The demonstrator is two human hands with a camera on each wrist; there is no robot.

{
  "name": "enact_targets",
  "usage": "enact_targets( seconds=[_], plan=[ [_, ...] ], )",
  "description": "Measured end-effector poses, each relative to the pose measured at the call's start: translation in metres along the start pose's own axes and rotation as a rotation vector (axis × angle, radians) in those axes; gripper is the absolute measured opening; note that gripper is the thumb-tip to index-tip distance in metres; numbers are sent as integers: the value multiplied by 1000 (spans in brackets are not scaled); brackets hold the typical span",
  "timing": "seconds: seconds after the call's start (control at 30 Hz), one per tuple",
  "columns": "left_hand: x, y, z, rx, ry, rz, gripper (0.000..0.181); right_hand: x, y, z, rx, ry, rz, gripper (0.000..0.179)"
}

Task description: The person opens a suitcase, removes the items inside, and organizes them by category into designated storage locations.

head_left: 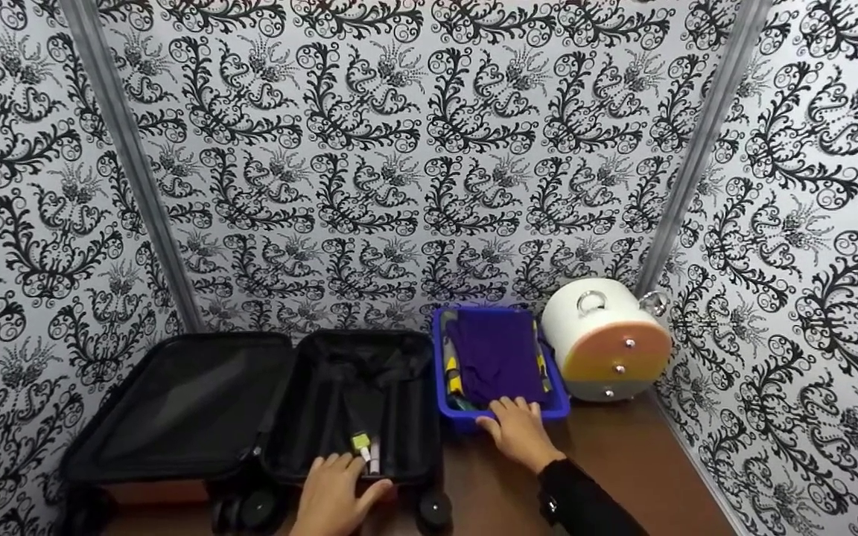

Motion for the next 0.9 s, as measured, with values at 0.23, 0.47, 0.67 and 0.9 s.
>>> enact_targets(
  seconds=[0.23,0.47,0.67,0.9],
  plan=[
    [-1,-2,-3,7,3,4,75,7,-2,-6,23,43,54,43],
    [-4,-5,-6,32,18,-122,64,13,-4,-8,33,15,37,37],
    [-7,-2,-5,28,-1,-84,70,16,-1,-10,37,3,35,33],
    [-6,4,-4,23,-2,-48,70,17,1,-13,46,20,52,35]
  ],
)
Point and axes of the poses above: each hand's wrist, its own x-axis towards the middle knuckle, its own y-axis out of the palm, z = x × y, the point moved 3 cm from there along x, towards the middle knuckle, and after that the axes turned 11 degrees about x, right-handed, at the moved point
